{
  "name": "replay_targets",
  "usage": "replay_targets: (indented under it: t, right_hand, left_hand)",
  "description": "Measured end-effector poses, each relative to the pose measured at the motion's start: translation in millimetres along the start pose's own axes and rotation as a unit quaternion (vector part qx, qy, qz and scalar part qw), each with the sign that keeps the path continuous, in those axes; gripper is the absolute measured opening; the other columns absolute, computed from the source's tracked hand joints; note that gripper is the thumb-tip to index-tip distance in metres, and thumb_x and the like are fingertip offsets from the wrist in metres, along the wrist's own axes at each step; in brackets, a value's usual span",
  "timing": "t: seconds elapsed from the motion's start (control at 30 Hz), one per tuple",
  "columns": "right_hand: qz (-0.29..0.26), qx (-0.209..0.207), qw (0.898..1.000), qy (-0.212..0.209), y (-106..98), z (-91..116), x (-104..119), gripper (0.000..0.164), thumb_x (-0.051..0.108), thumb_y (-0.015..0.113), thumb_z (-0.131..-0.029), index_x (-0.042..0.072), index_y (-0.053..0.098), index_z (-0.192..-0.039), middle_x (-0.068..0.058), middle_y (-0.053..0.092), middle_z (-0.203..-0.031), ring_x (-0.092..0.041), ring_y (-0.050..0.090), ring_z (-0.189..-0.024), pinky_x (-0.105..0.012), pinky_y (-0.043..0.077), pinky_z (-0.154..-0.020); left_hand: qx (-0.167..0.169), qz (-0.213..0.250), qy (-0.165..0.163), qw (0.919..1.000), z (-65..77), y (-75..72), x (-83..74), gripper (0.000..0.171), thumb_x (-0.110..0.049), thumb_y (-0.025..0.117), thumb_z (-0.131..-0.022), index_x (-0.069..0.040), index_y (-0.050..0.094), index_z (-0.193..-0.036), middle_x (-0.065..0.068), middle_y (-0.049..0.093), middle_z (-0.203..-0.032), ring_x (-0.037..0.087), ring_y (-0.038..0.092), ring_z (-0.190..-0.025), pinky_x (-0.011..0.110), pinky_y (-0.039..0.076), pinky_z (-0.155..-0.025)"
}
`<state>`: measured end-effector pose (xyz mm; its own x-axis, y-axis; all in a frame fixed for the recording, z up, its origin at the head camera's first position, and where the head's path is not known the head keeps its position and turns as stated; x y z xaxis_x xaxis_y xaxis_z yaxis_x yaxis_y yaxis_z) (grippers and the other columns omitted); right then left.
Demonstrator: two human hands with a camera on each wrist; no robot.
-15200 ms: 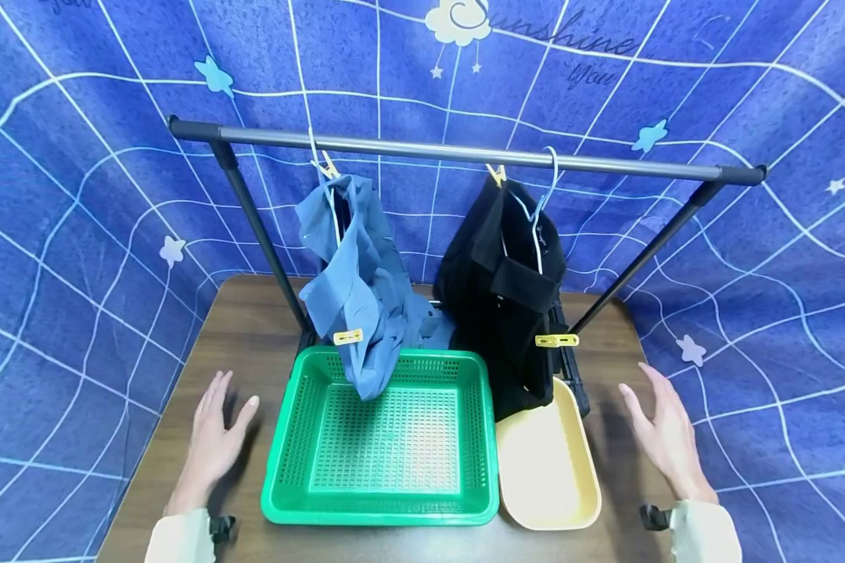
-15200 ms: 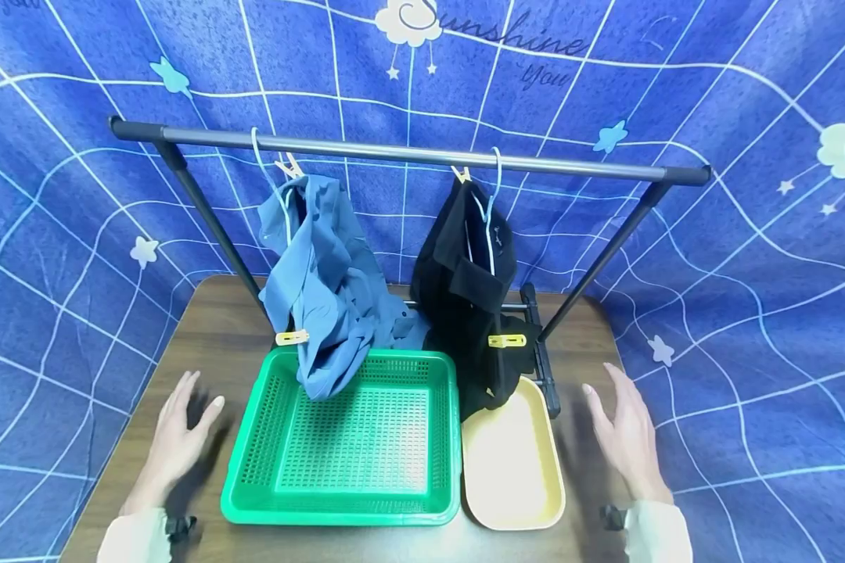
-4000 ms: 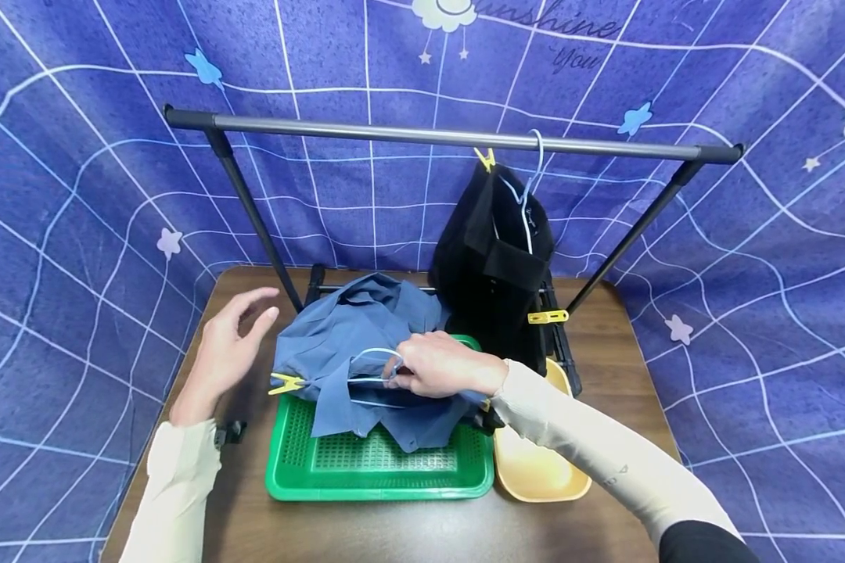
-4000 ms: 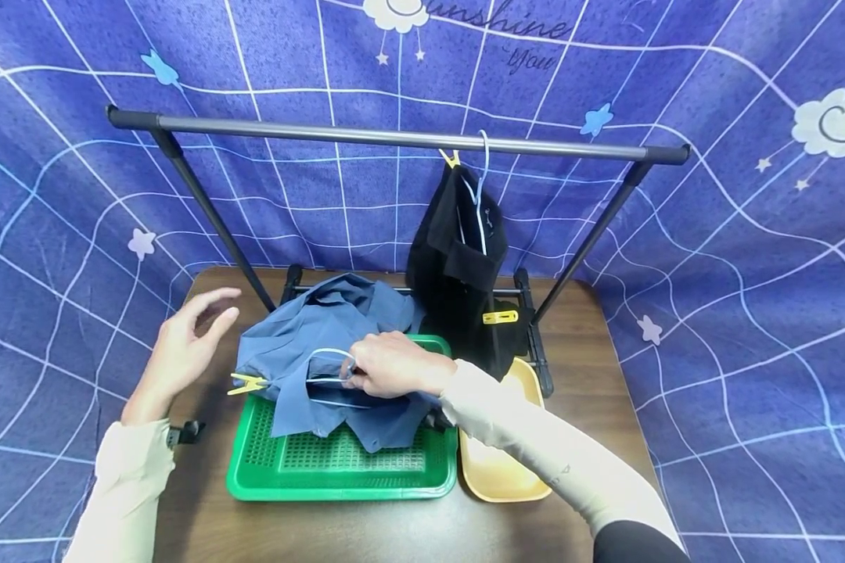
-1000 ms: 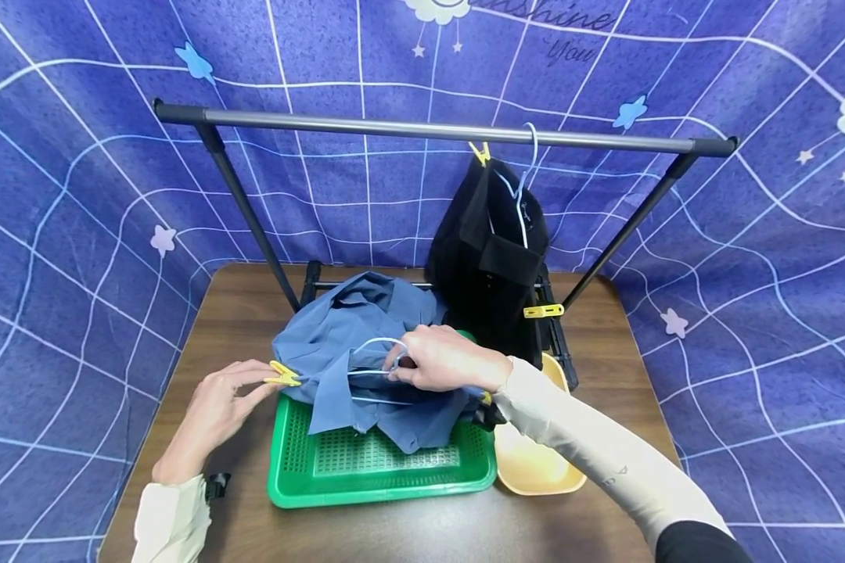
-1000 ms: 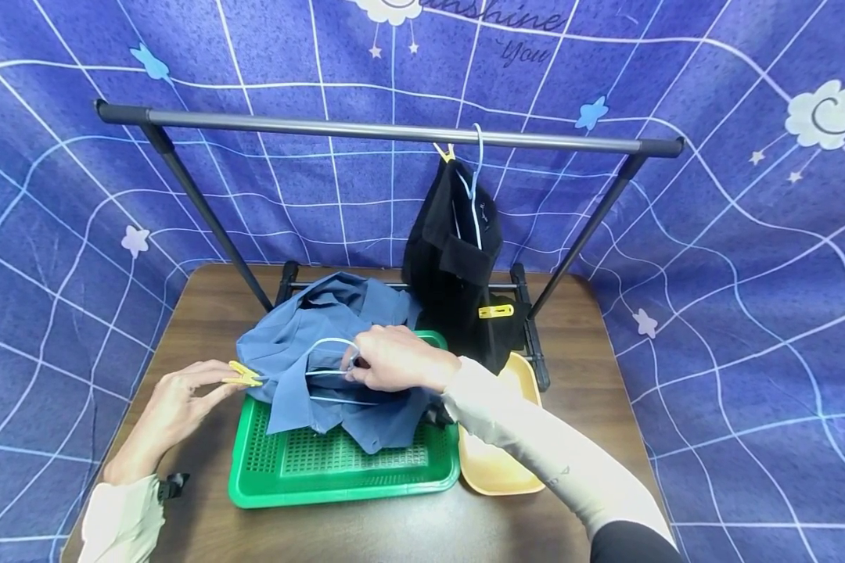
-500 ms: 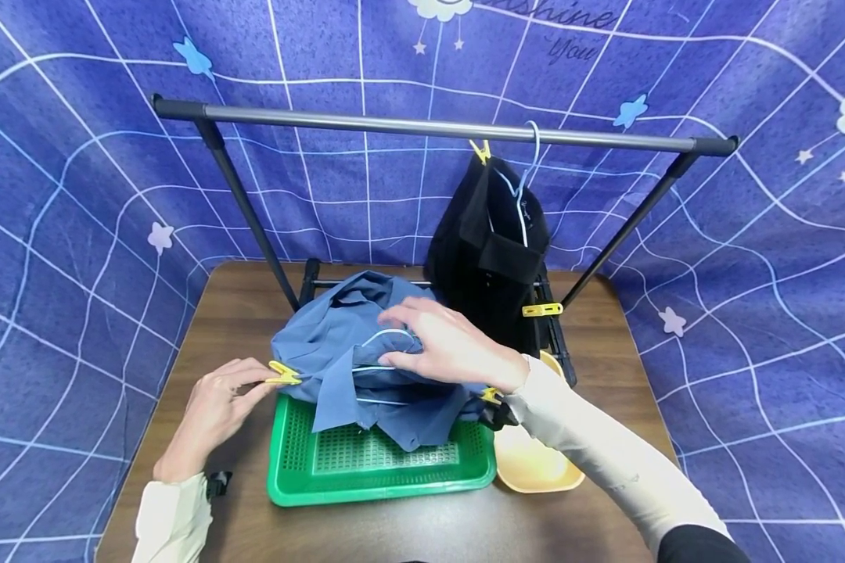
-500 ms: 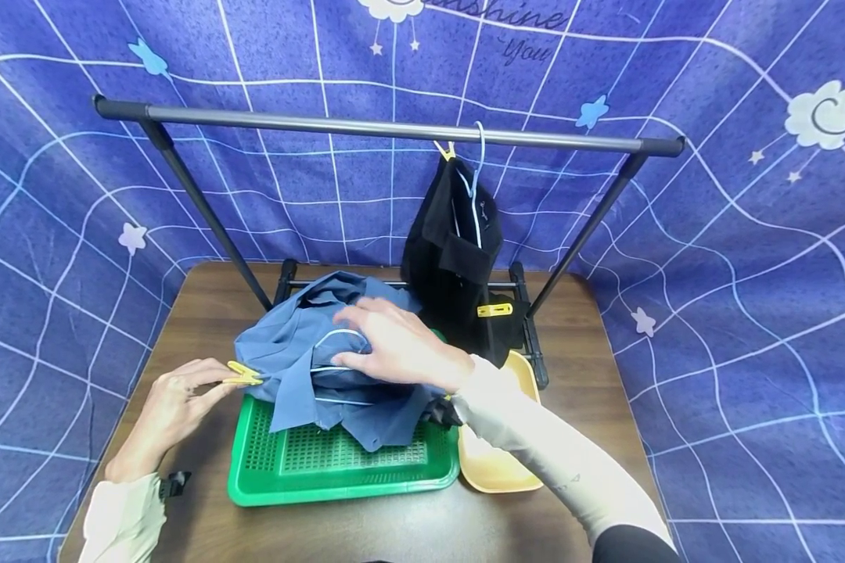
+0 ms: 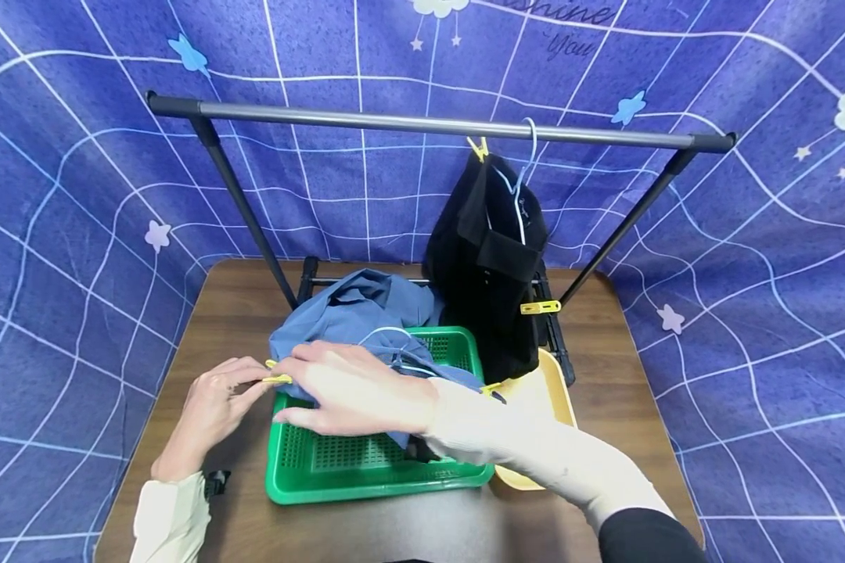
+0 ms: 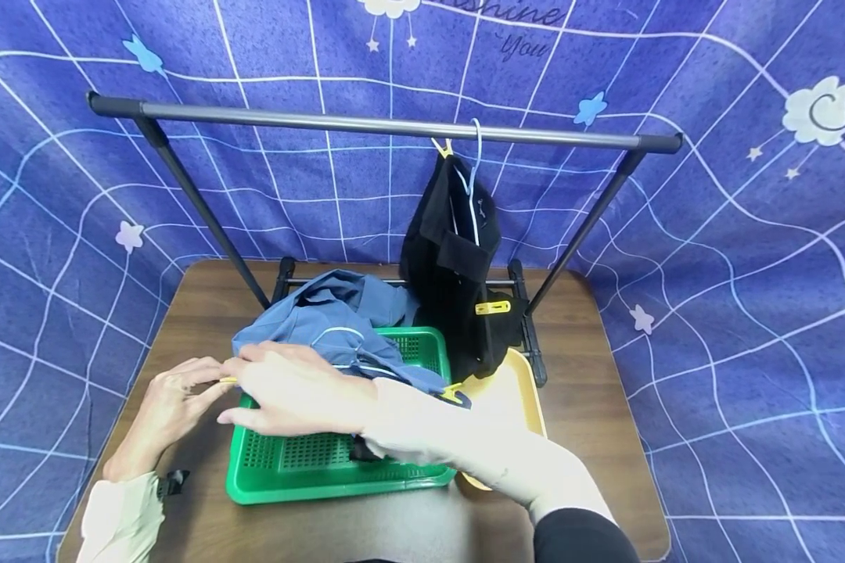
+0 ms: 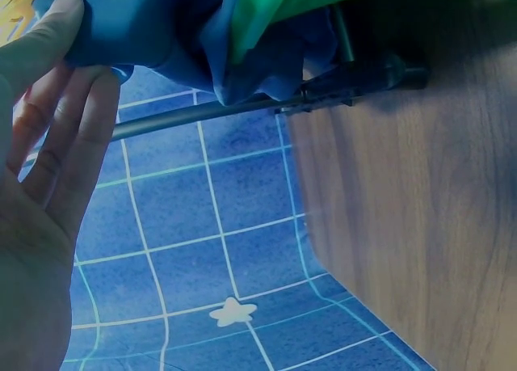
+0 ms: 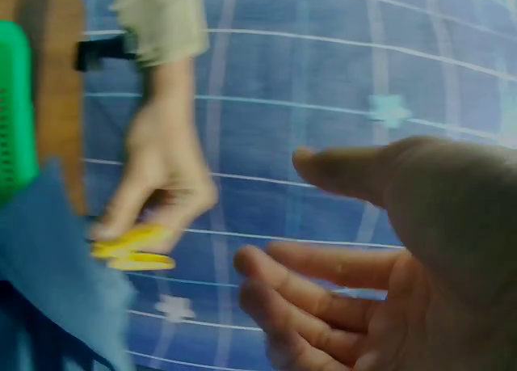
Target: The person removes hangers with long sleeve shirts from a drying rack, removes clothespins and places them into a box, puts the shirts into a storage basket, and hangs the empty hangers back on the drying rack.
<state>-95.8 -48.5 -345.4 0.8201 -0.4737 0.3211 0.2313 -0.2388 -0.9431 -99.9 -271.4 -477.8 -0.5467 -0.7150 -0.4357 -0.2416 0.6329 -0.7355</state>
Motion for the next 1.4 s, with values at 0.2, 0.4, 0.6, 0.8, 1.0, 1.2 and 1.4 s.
replay_targets:
  t: [0.2,0.4,0.6,0.8,1.0,1.2,1.4]
  right_hand:
    - [0.004,-0.003,0.998,0.066,41,-34,-16,0.035,0.048,0.072,-0.102,0.017,0.068,-0.118,0.005,0.054,-0.103,-0.006,0.054,-0.082,-0.020,0.046,-0.058]
    - [0.047,-0.025,0.995,0.080,52,-54,-23,0.029,0.045,0.074,-0.101,0.017,0.069,-0.105,0.000,0.054,-0.107,-0.008,0.054,-0.079,-0.021,0.047,-0.055]
    - [0.084,-0.010,0.994,0.073,58,-66,-26,0.026,0.045,0.070,-0.104,0.019,0.073,-0.105,0.003,0.062,-0.104,-0.010,0.059,-0.085,-0.025,0.053,-0.063]
    - [0.076,0.002,0.994,0.073,63,-72,-30,0.023,0.044,0.071,-0.103,0.021,0.071,-0.097,0.007,0.060,-0.094,-0.008,0.060,-0.082,-0.026,0.053,-0.062]
    - [0.065,0.014,0.995,0.073,65,-77,-31,0.024,0.044,0.072,-0.103,0.023,0.069,-0.092,0.009,0.058,-0.088,-0.006,0.060,-0.078,-0.026,0.051,-0.059]
    - [0.067,0.007,0.995,0.073,64,-79,-31,0.029,0.042,0.068,-0.105,0.022,0.064,-0.083,0.011,0.059,-0.082,-0.005,0.060,-0.072,-0.027,0.052,-0.058]
    - [0.067,-0.005,0.995,0.068,65,-79,-30,0.034,0.043,0.064,-0.107,0.022,0.061,-0.080,0.011,0.057,-0.078,-0.006,0.058,-0.069,-0.027,0.051,-0.056]
  left_hand:
    - [-0.003,0.007,0.001,1.0000,1.8,-0.1,-1.3,0.033,0.005,0.091,-0.074,-0.019,0.083,-0.094,-0.013,0.073,-0.089,0.009,0.065,-0.078,0.019,0.048,-0.067]
    - [-0.002,0.014,0.009,0.9999,0.8,-0.8,1.1,0.009,-0.026,0.081,-0.097,-0.017,0.084,-0.096,-0.014,0.074,-0.091,0.012,0.066,-0.081,0.024,0.049,-0.068]
    - [0.001,0.002,0.008,1.0000,-0.8,-1.5,0.3,0.020,-0.002,0.088,-0.083,-0.019,0.083,-0.093,-0.016,0.073,-0.090,0.006,0.064,-0.082,0.027,0.048,-0.068]
    - [0.002,-0.002,0.007,1.0000,-2.2,-1.6,-0.7,0.028,0.006,0.087,-0.077,-0.018,0.083,-0.092,-0.014,0.074,-0.089,0.011,0.065,-0.081,0.026,0.047,-0.067]
    - [0.003,0.001,0.010,0.9999,-1.9,-0.7,0.0,0.027,0.005,0.086,-0.077,-0.018,0.082,-0.091,-0.014,0.073,-0.089,0.012,0.065,-0.080,0.027,0.047,-0.067]
    - [-0.002,0.000,0.008,1.0000,-2.8,-0.5,0.1,0.026,0.005,0.085,-0.080,-0.019,0.081,-0.089,-0.015,0.073,-0.089,0.014,0.067,-0.081,0.029,0.047,-0.068]
    - [-0.004,0.002,0.008,1.0000,-2.6,-0.4,-0.2,0.024,0.004,0.083,-0.081,-0.019,0.081,-0.088,-0.016,0.072,-0.087,0.009,0.064,-0.080,0.029,0.047,-0.068]
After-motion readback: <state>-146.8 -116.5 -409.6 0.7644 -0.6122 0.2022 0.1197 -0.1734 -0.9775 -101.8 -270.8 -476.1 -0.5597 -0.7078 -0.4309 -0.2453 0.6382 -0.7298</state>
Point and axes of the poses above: each hand's wrist, its own z-axis away from the middle knuckle, its own y-axis out of the palm, x = y × z, the point moved 5 cm from there along -z, towards the middle knuckle
